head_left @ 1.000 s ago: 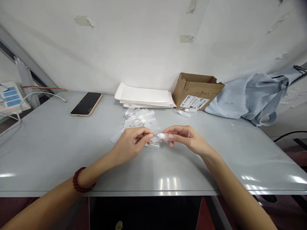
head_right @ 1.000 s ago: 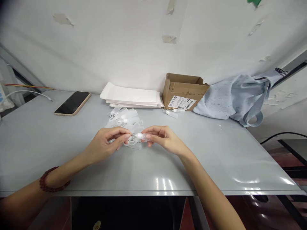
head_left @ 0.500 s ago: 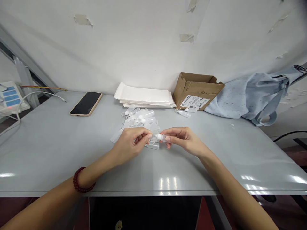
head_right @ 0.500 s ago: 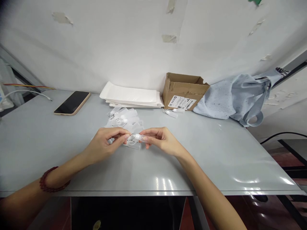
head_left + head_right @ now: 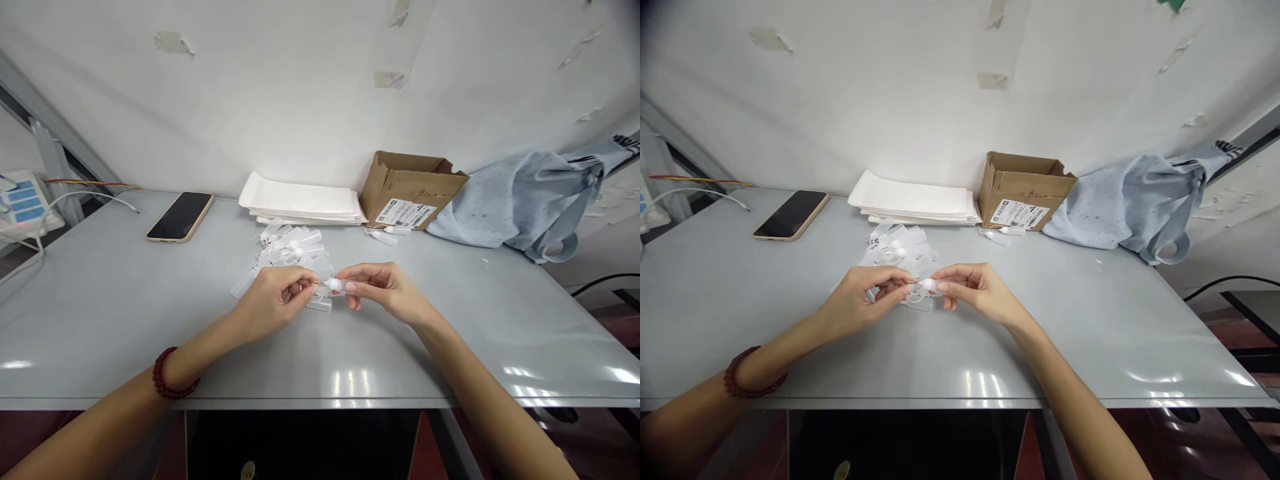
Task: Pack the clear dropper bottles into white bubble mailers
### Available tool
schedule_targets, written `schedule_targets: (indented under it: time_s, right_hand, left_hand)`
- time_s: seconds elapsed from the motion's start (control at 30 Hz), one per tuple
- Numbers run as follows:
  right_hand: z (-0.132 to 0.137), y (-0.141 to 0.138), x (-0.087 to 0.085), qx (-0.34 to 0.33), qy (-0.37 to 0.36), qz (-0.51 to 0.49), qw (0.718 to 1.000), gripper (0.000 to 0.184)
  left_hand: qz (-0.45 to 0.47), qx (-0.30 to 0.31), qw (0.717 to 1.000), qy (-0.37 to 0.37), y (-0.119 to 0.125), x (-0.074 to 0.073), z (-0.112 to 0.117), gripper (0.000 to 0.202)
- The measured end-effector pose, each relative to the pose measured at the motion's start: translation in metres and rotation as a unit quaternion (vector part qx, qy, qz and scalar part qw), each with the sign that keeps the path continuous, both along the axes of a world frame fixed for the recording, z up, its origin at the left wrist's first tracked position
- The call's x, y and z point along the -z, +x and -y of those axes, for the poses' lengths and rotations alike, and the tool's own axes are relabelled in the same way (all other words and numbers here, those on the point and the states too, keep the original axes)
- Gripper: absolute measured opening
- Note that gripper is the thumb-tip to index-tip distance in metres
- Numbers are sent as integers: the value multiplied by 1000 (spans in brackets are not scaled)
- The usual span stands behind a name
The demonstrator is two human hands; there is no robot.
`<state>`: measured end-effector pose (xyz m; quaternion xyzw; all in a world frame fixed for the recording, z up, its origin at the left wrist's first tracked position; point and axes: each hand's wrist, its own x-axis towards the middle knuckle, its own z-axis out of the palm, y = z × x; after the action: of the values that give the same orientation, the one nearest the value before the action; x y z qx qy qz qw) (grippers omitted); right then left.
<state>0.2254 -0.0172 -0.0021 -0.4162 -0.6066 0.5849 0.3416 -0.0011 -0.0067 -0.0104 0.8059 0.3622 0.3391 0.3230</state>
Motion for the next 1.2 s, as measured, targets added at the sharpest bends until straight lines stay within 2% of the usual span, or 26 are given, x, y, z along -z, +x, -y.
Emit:
schedule_targets:
  time_s: [0.27, 0.53, 0.7, 1.2]
  right_hand:
    - [-1, 1, -1, -2, 0, 8, 1000, 23]
    - [0, 4, -4, -40, -7, 46, 998, 34]
    - [-1, 6, 0, -10, 25, 54, 998, 37]
    - [1, 3, 5, 2, 22, 56, 998, 36]
  left_hand:
    - [14, -19, 999, -24, 0, -2, -1, 14]
    - [40, -60, 997, -35, -3, -8, -2, 13]
    - [40, -49, 997, -39, -2, -9, -2, 13]
    - [20, -38, 998, -34, 0, -3, 1, 14]
